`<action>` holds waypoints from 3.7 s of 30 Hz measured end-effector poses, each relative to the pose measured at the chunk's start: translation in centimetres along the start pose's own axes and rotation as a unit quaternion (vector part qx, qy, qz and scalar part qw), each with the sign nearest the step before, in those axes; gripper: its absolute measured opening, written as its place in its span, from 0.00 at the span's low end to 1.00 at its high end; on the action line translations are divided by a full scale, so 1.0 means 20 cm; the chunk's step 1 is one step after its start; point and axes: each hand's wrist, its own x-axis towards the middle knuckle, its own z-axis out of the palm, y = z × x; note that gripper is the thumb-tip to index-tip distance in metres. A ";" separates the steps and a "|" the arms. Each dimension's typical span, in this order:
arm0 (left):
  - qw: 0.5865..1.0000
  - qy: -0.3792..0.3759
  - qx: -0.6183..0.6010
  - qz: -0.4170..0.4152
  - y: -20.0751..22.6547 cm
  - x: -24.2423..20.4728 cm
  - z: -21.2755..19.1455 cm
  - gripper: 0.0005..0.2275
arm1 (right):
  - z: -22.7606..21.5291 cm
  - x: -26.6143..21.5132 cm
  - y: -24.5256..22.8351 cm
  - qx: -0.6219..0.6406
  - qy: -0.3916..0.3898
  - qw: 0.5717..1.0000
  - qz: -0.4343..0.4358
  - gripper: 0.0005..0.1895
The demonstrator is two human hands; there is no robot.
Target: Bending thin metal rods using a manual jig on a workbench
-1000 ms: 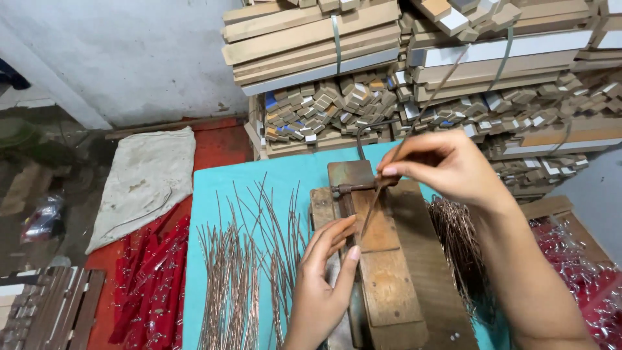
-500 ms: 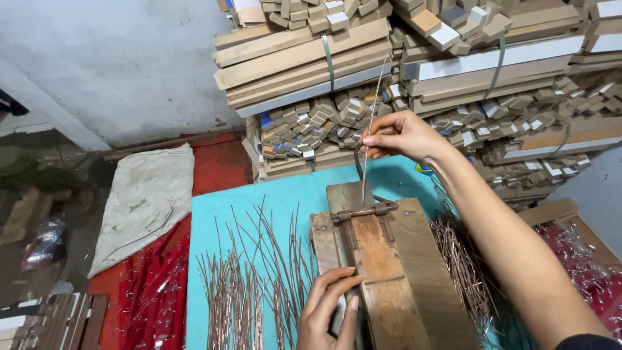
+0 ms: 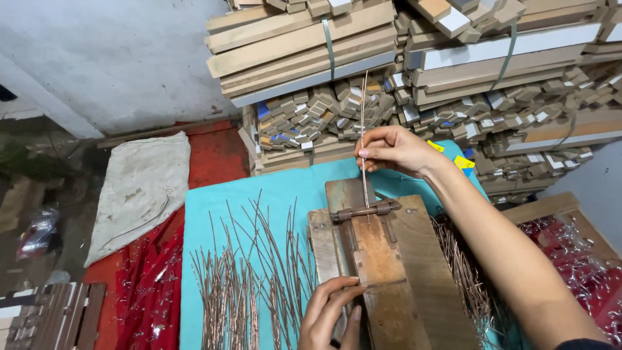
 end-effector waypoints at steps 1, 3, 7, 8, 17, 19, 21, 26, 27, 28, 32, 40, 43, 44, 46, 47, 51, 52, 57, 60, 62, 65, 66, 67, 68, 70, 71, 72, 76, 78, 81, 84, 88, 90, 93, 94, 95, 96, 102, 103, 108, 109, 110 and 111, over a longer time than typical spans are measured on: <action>1.000 -0.001 0.000 -0.002 0.00 -0.01 0.00 0.13 | 0.01 -0.01 0.02 0.001 0.001 1.000 0.002 0.06; 1.000 0.007 0.004 0.028 -0.01 -0.01 0.00 0.12 | 0.02 -0.03 0.03 0.039 0.042 0.998 0.021 0.07; 0.998 0.034 0.019 0.041 0.00 -0.02 0.02 0.11 | 0.01 -0.04 0.08 0.055 0.050 0.997 0.035 0.06; 0.998 0.029 0.028 0.056 -0.01 -0.02 0.01 0.11 | 0.01 -0.04 0.07 0.049 0.040 0.997 0.048 0.07; 0.981 0.012 0.120 0.153 -0.05 0.01 0.01 0.16 | 0.10 -0.09 0.05 -0.016 -0.051 0.998 0.038 0.08; 0.971 0.005 0.155 0.182 -0.08 0.02 0.01 0.18 | 0.10 -0.12 0.06 -0.010 -0.069 0.997 0.026 0.08; 0.943 0.024 0.194 0.270 -0.12 0.04 0.03 0.19 | 0.11 -0.14 0.07 -0.099 -0.084 0.990 0.055 0.09; 0.933 -0.047 0.231 0.270 -0.08 0.07 0.01 0.25 | 0.13 -0.17 0.08 -0.117 -0.100 0.988 0.032 0.06; 0.928 -0.069 0.241 0.276 -0.06 0.08 0.00 0.29 | 0.12 -0.17 0.09 -0.104 -0.094 0.989 0.041 0.06; 0.928 -0.070 0.241 0.276 -0.06 0.08 0.00 0.29 | 0.13 -0.18 0.08 -0.104 -0.093 0.989 0.041 0.06; 0.923 -0.064 0.254 0.282 -0.08 0.11 0.00 0.26 | 0.19 -0.15 -0.04 -0.154 -0.064 0.982 0.093 0.16; 0.920 -0.066 0.265 0.283 -0.07 0.09 -0.01 0.25 | 0.24 -0.09 -0.04 -0.127 0.070 0.986 0.080 0.18; 0.923 -0.069 0.251 0.282 -0.06 0.09 0.00 0.27 | 0.27 -0.13 -0.04 -0.182 0.030 0.979 0.086 0.17; 0.922 -0.071 0.261 0.277 -0.06 0.09 0.00 0.28 | 0.28 -0.13 -0.03 -0.183 0.045 0.980 0.071 0.17; 0.921 -0.074 0.271 0.271 -0.06 0.09 0.01 0.29 | 0.28 -0.14 -0.01 -0.184 0.060 0.979 0.055 0.17; 0.922 -0.079 0.267 0.269 -0.06 0.10 0.01 0.28 | 0.29 -0.15 -0.01 -0.185 0.063 0.979 0.055 0.16; 0.919 -0.067 0.255 0.294 -0.10 0.11 0.03 0.25 | 0.31 -0.15 -0.06 -0.209 0.023 0.976 0.058 0.19; 0.918 -0.068 0.256 0.296 -0.11 0.11 0.03 0.25 | 0.28 -0.14 -0.06 -0.208 0.025 0.976 0.057 0.19; 0.913 -0.029 0.268 0.305 -0.15 0.10 0.07 0.24 | 0.02 -0.06 0.00 -0.425 0.203 0.877 0.092 0.30; 0.922 -0.062 0.246 0.293 -0.14 0.11 0.06 0.24 | -0.22 0.07 0.22 -0.479 0.183 0.822 0.247 0.36; 0.915 -0.054 0.251 0.310 -0.18 0.13 0.07 0.25 | -0.21 0.14 0.28 -0.467 0.145 0.824 0.287 0.37; 0.912 -0.048 0.249 0.322 -0.20 0.14 0.08 0.25 | -0.20 0.30 0.40 -0.428 0.113 0.839 0.316 0.53; 0.915 -0.047 0.241 0.319 -0.20 0.14 0.08 0.24 | -0.20 0.37 0.45 -0.405 0.120 0.854 0.304 0.50; 0.914 -0.047 0.243 0.320 -0.21 0.14 0.09 0.24 | -0.15 0.39 0.39 -0.404 0.120 0.855 0.301 0.50; 0.894 0.003 0.290 0.343 -0.21 0.15 0.09 0.25 | -0.10 0.40 0.33 -0.209 0.174 0.911 0.309 0.34; 0.868 0.052 0.335 0.363 -0.22 0.14 0.10 0.25 | -0.06 0.43 0.21 -0.003 0.219 0.927 0.303 0.24; 0.863 0.055 0.345 0.365 -0.23 0.14 0.10 0.25 | -0.07 0.46 0.15 0.079 0.265 0.941 0.197 0.17; 0.858 0.061 0.354 0.367 -0.24 0.15 0.11 0.25 | -0.09 0.48 0.09 0.158 0.304 0.936 0.084 0.10; 0.846 0.066 0.386 0.362 -0.22 0.14 0.11 0.29 | 0.05 0.39 -0.24 0.183 0.351 0.917 -0.056 0.09; 0.874 0.049 0.354 0.329 -0.18 0.14 0.11 0.26 | 0.07 0.37 -0.31 0.143 0.323 0.902 -0.249 0.06; 0.859 0.047 0.388 0.331 -0.21 0.13 0.11 0.29 | 0.23 0.12 -0.50 0.062 0.264 0.872 -0.408 0.08; 0.769 0.085 0.559 0.300 -0.20 0.11 0.11 0.33 | 0.36 -0.18 -0.48 0.007 0.186 0.822 -0.538 0.18; 0.928 -0.179 0.309 0.109 -0.14 0.10 0.11 0.37 | 0.67 -0.60 -0.43 -0.099 0.250 0.780 -0.565 0.10; 0.942 -0.062 0.268 0.190 -0.18 0.08 0.11 0.42 | 0.72 -0.78 -0.26 -0.171 0.271 0.705 -0.633 0.11; 0.895 -0.009 0.323 0.307 -0.23 0.04 0.11 0.40 | 0.79 -1.01 0.10 -0.227 0.335 0.649 -0.644 0.13; 0.896 -0.011 0.321 0.307 -0.19 0.02 0.09 0.40 | 0.80 -1.07 0.25 -0.228 0.336 0.650 -0.642 0.13; 0.902 -0.040 0.306 0.302 -0.14 0.01 0.07 0.36 | 0.80 -1.13 0.40 -0.266 0.378 0.638 -0.616 0.17; 0.907 -0.068 0.290 0.298 -0.10 0.00 0.05 0.32 | 0.80 -1.18 0.55 -0.302 0.419 0.622 -0.588 0.21; 0.907 -0.045 0.301 0.290 -0.10 -0.03 0.09 0.30 | 0.85 -1.34 0.54 -0.338 0.462 0.660 -0.487 0.21; 0.907 -0.050 0.300 0.292 -0.11 0.00 0.08 0.30 | 0.88 -1.30 0.42 -0.339 0.466 0.658 -0.484 0.21; 0.717 0.092 0.614 0.318 -0.13 0.00 0.04 0.40 | 0.98 -1.13 -0.05 -0.401 0.285 0.709 -0.506 0.19; 0.711 0.101 0.612 0.332 -0.18 0.03 0.08 0.40 | 0.94 -1.08 -0.14 -0.407 0.291 0.696 -0.515 0.19; 0.740 0.111 0.578 0.326 -0.22 0.03 0.11 0.38 | 0.91 -1.05 -0.24 -0.390 0.254 0.722 -0.512 0.19; 0.767 0.120 0.543 0.320 -0.28 0.03 0.14 0.37 | 0.89 -1.02 -0.32 -0.373 0.216 0.745 -0.508 0.19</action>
